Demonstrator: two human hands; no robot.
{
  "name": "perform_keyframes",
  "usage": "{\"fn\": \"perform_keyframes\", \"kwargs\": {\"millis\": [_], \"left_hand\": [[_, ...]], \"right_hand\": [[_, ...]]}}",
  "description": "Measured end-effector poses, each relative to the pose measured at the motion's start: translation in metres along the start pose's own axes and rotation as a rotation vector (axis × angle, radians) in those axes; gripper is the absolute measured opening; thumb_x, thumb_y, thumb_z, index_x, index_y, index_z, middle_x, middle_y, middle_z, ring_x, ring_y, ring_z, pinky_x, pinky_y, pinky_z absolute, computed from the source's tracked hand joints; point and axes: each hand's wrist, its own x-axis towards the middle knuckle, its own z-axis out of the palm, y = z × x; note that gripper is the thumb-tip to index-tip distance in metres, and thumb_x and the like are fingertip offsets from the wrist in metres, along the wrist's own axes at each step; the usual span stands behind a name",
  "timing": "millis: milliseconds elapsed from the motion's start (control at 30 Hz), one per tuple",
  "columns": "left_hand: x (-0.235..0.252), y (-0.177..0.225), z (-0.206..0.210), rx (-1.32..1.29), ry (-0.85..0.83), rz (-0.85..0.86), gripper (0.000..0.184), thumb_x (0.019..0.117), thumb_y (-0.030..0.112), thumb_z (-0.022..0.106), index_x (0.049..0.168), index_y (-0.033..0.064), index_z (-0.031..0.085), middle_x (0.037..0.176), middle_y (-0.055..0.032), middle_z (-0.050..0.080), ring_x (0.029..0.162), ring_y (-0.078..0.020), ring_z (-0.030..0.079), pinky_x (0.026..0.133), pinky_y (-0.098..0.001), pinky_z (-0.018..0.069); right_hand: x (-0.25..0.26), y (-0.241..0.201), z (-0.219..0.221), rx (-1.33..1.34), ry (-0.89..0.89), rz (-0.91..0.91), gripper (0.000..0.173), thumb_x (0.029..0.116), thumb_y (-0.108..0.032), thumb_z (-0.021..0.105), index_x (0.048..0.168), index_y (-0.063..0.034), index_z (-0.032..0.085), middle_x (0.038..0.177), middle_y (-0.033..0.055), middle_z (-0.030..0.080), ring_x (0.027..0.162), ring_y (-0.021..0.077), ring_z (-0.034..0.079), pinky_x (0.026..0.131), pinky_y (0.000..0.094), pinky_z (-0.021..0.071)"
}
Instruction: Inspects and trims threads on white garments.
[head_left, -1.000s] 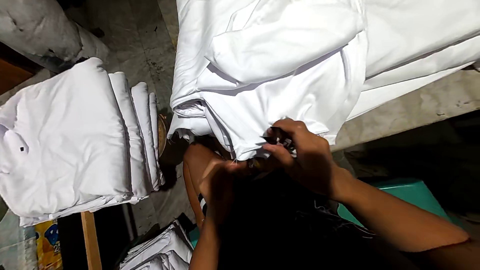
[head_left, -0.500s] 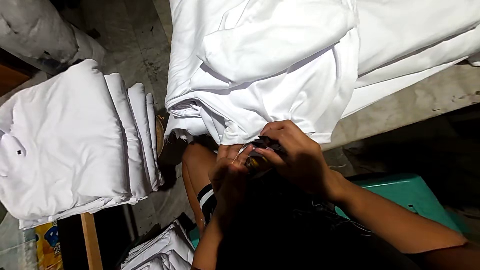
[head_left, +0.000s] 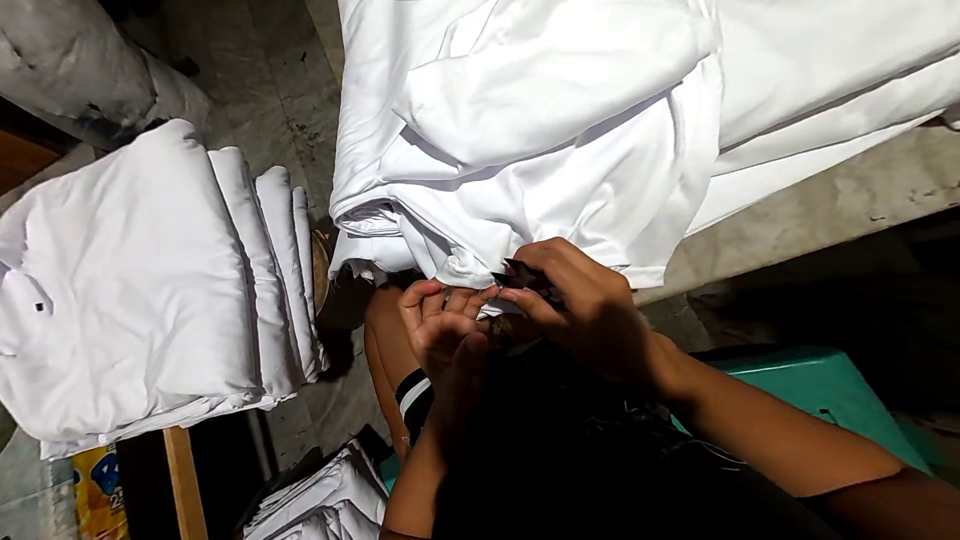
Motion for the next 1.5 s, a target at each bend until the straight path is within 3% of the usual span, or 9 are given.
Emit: {"fn": "perform_keyframes", "kwargs": {"millis": [267, 400, 533, 633, 800, 900, 1033, 1100, 1500], "left_hand": [[0.001, -0.007, 0.002, 0.128, 0.048, 0.002, 0.034, 0.0866, 0.017, 0.08, 0.114, 0.029, 0.063, 0.119, 0.0129, 0.064, 0.112, -0.0027, 0.064, 0.098, -0.0278, 0.0552], [0.01, -0.022, 0.006, 0.48, 0.179, 0.125, 0.036, 0.0809, -0.005, 0.075, 0.109, 0.017, 0.07, 0.108, 0.0108, 0.068, 0.095, 0.0004, 0.068, 0.083, -0.0211, 0.0602], [0.013, -0.021, 0.001, 0.514, 0.206, 0.149, 0.014, 0.0913, 0.006, 0.071, 0.09, 0.0184, 0.075, 0.089, 0.0123, 0.072, 0.077, 0.0019, 0.069, 0.068, -0.0183, 0.0598], [0.007, -0.011, 0.002, 0.526, 0.081, 0.141, 0.007, 0.097, 0.03, 0.068, 0.094, 0.0267, 0.073, 0.105, 0.0172, 0.068, 0.095, 0.0055, 0.065, 0.08, -0.0159, 0.0563], [0.002, -0.008, -0.001, 0.436, -0.012, 0.147, 0.015, 0.1001, 0.034, 0.062, 0.1, 0.0273, 0.076, 0.115, 0.0155, 0.065, 0.11, 0.0016, 0.063, 0.092, -0.0208, 0.0565], [0.006, -0.003, 0.001, 0.088, 0.106, -0.072, 0.028, 0.0968, 0.051, 0.06, 0.086, 0.0289, 0.073, 0.107, 0.0127, 0.069, 0.109, -0.0051, 0.066, 0.095, -0.0302, 0.0573], [0.014, 0.0, 0.005, 0.071, 0.255, -0.188, 0.021, 0.0966, 0.009, 0.063, 0.113, 0.0219, 0.062, 0.1, 0.0046, 0.076, 0.092, -0.0098, 0.074, 0.087, -0.0319, 0.0612], [0.017, -0.003, 0.008, 0.147, 0.325, -0.159, 0.026, 0.096, -0.004, 0.058, 0.106, 0.0158, 0.07, 0.091, 0.0038, 0.076, 0.079, -0.0091, 0.075, 0.078, -0.03, 0.0636], [0.008, -0.003, 0.003, -0.251, 0.168, -0.154, 0.007, 0.0962, 0.024, 0.068, 0.101, 0.0206, 0.071, 0.105, 0.0019, 0.072, 0.104, -0.012, 0.07, 0.092, -0.033, 0.0583]], "right_hand": [[0.004, 0.002, 0.003, 0.04, -0.034, -0.018, 0.024, 0.1012, -0.015, 0.057, 0.101, 0.0048, 0.07, 0.093, 0.016, 0.068, 0.083, 0.017, 0.066, 0.075, 0.0202, 0.0536], [-0.001, 0.005, -0.003, 0.071, -0.011, 0.003, 0.024, 0.1001, -0.015, 0.056, 0.102, 0.0054, 0.069, 0.095, 0.016, 0.068, 0.083, 0.0131, 0.066, 0.076, 0.0177, 0.0528], [-0.009, 0.007, -0.005, 0.051, -0.036, -0.023, 0.026, 0.1009, -0.019, 0.057, 0.103, 0.0034, 0.069, 0.098, 0.0156, 0.068, 0.086, 0.0147, 0.066, 0.077, 0.0192, 0.0538], [-0.009, 0.005, -0.004, -0.016, -0.074, -0.071, 0.025, 0.1015, -0.02, 0.057, 0.103, 0.0023, 0.069, 0.102, 0.0172, 0.066, 0.089, 0.0195, 0.066, 0.076, 0.022, 0.0542], [-0.004, 0.004, 0.0, -0.028, -0.038, -0.056, 0.022, 0.1011, -0.012, 0.056, 0.103, 0.0041, 0.071, 0.097, 0.0185, 0.07, 0.083, 0.0223, 0.07, 0.071, 0.026, 0.0563], [-0.002, 0.007, -0.002, -0.027, -0.044, -0.014, 0.022, 0.0999, -0.011, 0.057, 0.103, 0.0045, 0.071, 0.096, 0.0177, 0.071, 0.084, 0.0216, 0.07, 0.073, 0.0259, 0.0564], [-0.004, 0.011, -0.005, -0.025, -0.016, 0.0, 0.021, 0.0991, -0.01, 0.058, 0.103, 0.006, 0.071, 0.094, 0.018, 0.07, 0.082, 0.02, 0.068, 0.074, 0.0238, 0.0551], [-0.005, 0.011, -0.007, -0.029, 0.002, 0.007, 0.021, 0.0987, -0.01, 0.059, 0.103, 0.0064, 0.07, 0.091, 0.0171, 0.069, 0.079, 0.0181, 0.066, 0.071, 0.022, 0.0533], [-0.009, 0.015, -0.015, -0.02, 0.052, 0.028, 0.023, 0.0991, -0.014, 0.06, 0.106, 0.0072, 0.066, 0.092, 0.0174, 0.067, 0.079, 0.0144, 0.063, 0.071, 0.0197, 0.0509]]}}
